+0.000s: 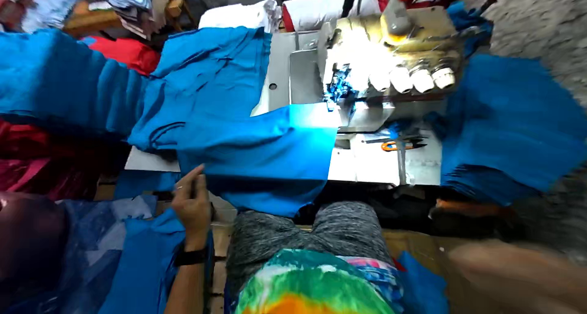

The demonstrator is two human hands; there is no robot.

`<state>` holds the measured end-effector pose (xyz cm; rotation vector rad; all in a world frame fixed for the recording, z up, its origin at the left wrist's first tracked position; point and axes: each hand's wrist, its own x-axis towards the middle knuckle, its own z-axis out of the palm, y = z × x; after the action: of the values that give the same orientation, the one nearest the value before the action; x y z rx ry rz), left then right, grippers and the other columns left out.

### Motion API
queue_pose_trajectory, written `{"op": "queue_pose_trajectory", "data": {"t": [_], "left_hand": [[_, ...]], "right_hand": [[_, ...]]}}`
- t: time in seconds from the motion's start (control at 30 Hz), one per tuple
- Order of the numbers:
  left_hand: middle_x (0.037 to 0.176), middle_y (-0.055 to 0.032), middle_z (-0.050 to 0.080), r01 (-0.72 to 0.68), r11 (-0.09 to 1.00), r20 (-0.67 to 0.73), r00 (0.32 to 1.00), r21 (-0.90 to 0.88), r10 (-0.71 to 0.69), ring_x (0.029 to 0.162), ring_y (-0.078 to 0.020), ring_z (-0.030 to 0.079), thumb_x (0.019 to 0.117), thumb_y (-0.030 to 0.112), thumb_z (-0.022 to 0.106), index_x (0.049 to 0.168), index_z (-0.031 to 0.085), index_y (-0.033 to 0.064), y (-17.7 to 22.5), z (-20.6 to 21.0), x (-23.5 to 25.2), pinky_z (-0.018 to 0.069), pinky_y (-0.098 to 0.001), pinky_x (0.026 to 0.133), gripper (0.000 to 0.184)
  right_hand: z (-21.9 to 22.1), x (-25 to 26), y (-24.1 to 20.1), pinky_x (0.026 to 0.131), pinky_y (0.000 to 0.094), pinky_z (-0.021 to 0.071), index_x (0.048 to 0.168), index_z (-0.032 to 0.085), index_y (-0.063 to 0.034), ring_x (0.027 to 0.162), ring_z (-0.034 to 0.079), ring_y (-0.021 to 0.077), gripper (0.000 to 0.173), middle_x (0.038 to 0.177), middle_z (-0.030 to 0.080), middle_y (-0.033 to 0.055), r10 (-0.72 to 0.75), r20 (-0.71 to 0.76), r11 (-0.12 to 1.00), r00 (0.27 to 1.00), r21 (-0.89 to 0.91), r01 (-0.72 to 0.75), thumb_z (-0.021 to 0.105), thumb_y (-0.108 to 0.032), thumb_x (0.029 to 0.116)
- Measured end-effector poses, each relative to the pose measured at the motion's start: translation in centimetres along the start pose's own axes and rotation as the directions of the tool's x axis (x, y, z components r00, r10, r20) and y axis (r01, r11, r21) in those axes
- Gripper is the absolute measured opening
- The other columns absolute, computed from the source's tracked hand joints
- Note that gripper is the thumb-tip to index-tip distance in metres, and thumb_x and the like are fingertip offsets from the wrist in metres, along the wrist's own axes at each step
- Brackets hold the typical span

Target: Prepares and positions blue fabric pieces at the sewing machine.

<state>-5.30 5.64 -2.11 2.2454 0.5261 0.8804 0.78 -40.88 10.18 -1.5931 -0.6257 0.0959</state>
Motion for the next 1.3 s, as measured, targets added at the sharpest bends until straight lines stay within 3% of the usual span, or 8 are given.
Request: {"op": "queue_pose_trajectory", "data": {"t": [0.07,0.17,0.3,0.43,0.6,0.97,1.1,1.3], "left_hand": [[0.123,-0.0226,0.067,0.261,0.965,-0.063,0.963,-0.012,-0.261,0.111,-0.0242,0.066,0.1021,0.028,0.062,0.128,0.062,-0.0068,-4.0,-2.4,-0.2,0.0546,-0.0388,0.095,0.043],[0.139,-0.0270,0.054,0.553,0.829,0.131,0.831,-0.083,-0.541,0.126,-0.0302,0.057,0.0960,0.030,0.071,0.148,0.040,-0.0070,-6.8,-0.1,0.4,0.0489,-0.0445,0.105,0.071],[0.124,-0.0217,0.065,0.547,0.835,0.264,0.814,-0.053,-0.517,0.113,-0.0253,0.066,0.0931,0.028,0.075,0.135,0.055,-0.0064,-7.8,1.3,-1.8,0.0547,-0.0454,0.098,0.058],[0.097,-0.0026,0.071,0.329,0.944,0.222,0.924,-0.043,-0.312,0.086,-0.0049,0.068,0.0970,0.031,0.070,0.112,0.067,0.0007,-4.2,-7.3,-2.0,0.0603,-0.0305,0.081,0.034],[0.098,0.0143,0.067,0.350,0.922,0.244,0.920,-0.167,-0.306,0.086,0.0030,0.067,0.0984,0.037,0.068,0.117,0.063,0.0176,-0.2,-8.3,-4.1,0.0588,-0.0229,0.080,0.027],[0.098,0.0058,0.070,0.438,0.893,0.312,0.867,-0.105,-0.388,0.088,-0.0019,0.070,0.1002,0.031,0.066,0.118,0.063,0.0051,-0.1,-5.4,-8.3,0.0603,-0.0254,0.082,0.031],[0.096,0.0075,0.070,0.453,0.878,0.310,0.866,-0.155,-0.392,0.087,-0.0020,0.070,0.1020,0.023,0.063,0.117,0.062,0.0053,0.9,-5.8,-7.5,0.0606,-0.0248,0.082,0.023],[0.093,0.0085,0.070,0.448,0.880,0.339,0.862,-0.161,-0.377,0.084,0.0003,0.069,0.1022,0.019,0.062,0.115,0.062,0.0052,3.1,-4.0,-7.3,0.0603,-0.0223,0.079,0.018]], "right_hand": [[2.8,1.1,9.6,0.064,0.0230,0.0544,0.094,0.068,-0.0117,0.069,0.061,0.0037,0.022,0.081,0.065,-0.0039,0.375,0.161,0.925,0.913,-0.121,-0.359,0.060,-0.031,0.1018],[8.8,3.8,18.0,0.108,0.0485,0.0484,0.141,0.050,0.0044,0.124,0.060,0.0310,0.071,0.136,0.059,0.0228,0.700,0.283,0.705,0.656,-0.415,-0.575,0.078,-0.037,0.0908],[14.9,6.7,22.1,0.105,0.0585,0.0445,0.120,0.069,0.0044,0.118,0.063,0.0356,0.076,0.122,0.068,0.0244,0.826,0.286,0.560,0.485,-0.511,-0.653,0.076,-0.062,0.0845],[11.6,5.3,16.2,0.084,0.0359,0.0596,0.103,0.073,-0.0041,0.085,0.071,0.0099,0.036,0.091,0.074,0.0046,0.466,0.516,0.885,0.718,-0.273,-0.379,0.080,-0.036,0.0893],[4.6,1.8,4.9,0.071,0.0189,0.0592,0.091,0.074,-0.0084,0.079,0.069,-0.0014,0.022,0.084,0.073,-0.0057,0.343,0.666,0.932,0.662,-0.154,-0.328,0.087,-0.024,0.0807],[5.4,-8.1,7.6,0.055,0.0272,0.0473,0.108,0.070,-0.0133,0.054,0.052,0.0069,0.051,0.065,0.061,-0.0042,0.755,-0.148,0.596,0.639,-0.253,-0.762,0.094,-0.040,0.0723],[4.5,-7.7,5.9,0.064,0.0324,0.0525,0.094,0.072,-0.0157,0.064,0.059,0.0076,0.051,0.071,0.064,-0.0047,0.784,-0.084,0.548,0.614,-0.369,-0.750,0.095,-0.051,0.0651],[0.7,-3.4,11.3,0.071,0.0519,0.0557,0.109,0.076,-0.0161,0.077,0.068,0.0219,0.021,0.085,0.072,0.0037,0.593,0.213,0.645,0.776,-0.703,-0.300,0.076,-0.020,0.0884]]}}
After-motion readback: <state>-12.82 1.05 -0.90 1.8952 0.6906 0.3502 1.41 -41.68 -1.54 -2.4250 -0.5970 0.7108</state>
